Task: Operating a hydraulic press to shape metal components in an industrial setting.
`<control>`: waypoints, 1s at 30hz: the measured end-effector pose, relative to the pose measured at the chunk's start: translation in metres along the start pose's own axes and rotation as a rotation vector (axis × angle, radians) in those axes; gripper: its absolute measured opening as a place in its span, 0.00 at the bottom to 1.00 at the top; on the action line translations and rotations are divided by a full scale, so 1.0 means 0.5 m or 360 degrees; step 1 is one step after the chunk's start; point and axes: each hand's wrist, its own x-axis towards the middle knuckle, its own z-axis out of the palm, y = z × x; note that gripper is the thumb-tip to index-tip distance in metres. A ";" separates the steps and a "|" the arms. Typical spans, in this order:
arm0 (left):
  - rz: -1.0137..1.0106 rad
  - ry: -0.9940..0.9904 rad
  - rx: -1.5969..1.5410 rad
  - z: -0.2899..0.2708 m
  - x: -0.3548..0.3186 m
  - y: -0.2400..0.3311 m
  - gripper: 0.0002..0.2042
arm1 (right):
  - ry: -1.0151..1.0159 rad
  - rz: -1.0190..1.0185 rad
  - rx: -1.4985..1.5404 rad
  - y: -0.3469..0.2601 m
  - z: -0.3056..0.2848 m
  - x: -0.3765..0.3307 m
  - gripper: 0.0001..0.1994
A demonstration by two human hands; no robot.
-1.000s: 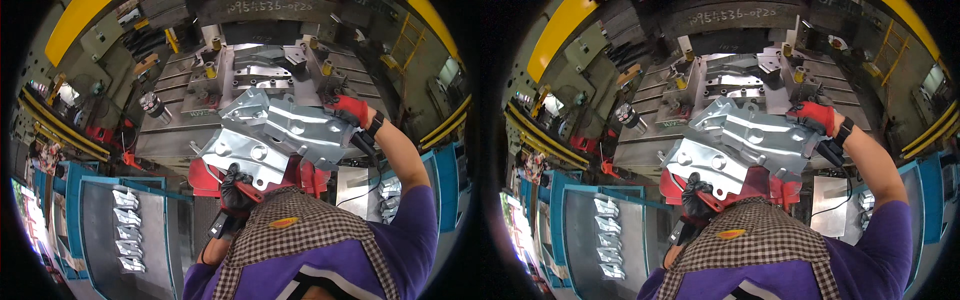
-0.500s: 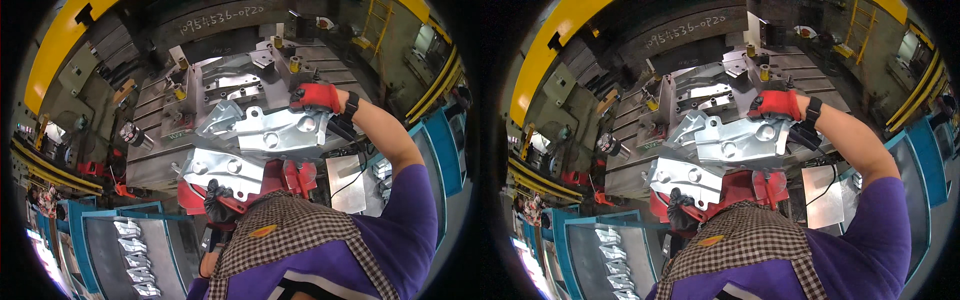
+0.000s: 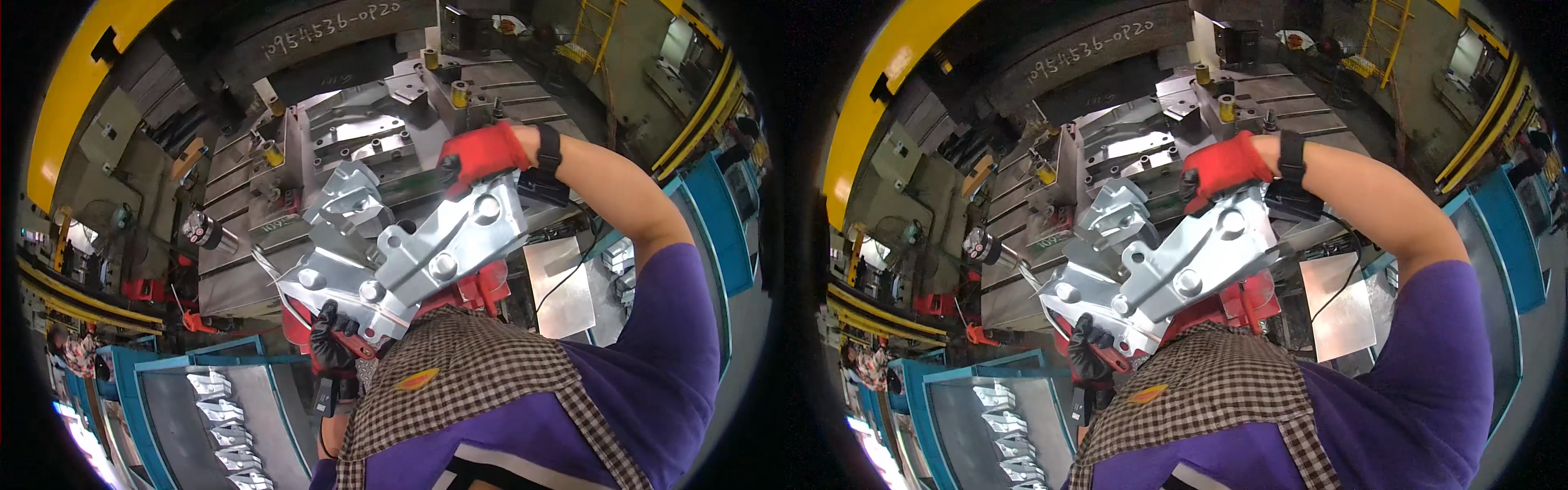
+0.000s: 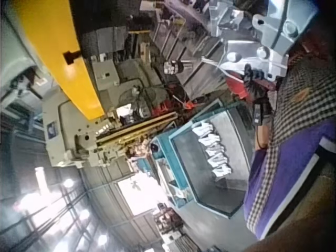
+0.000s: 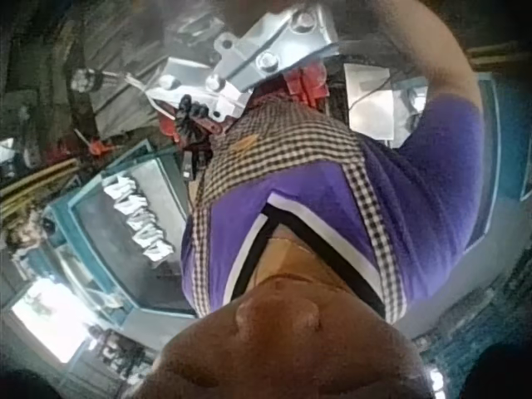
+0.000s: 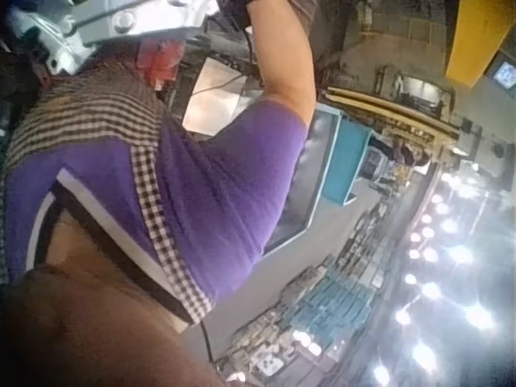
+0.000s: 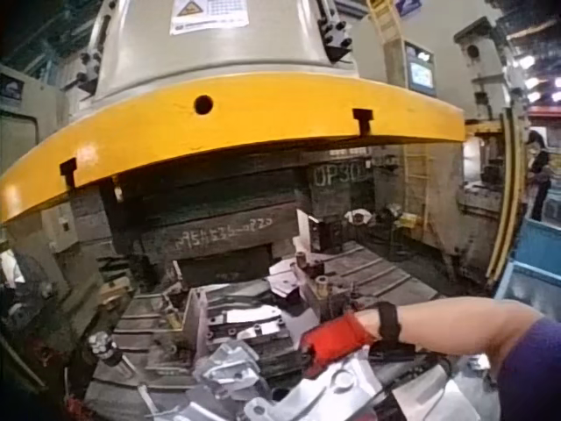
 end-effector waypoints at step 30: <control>0.0016 -0.0186 -0.0207 -0.141 0.029 0.013 0.13 | 0.0537 -0.0164 0.0120 0.080 0.077 -0.105 0.20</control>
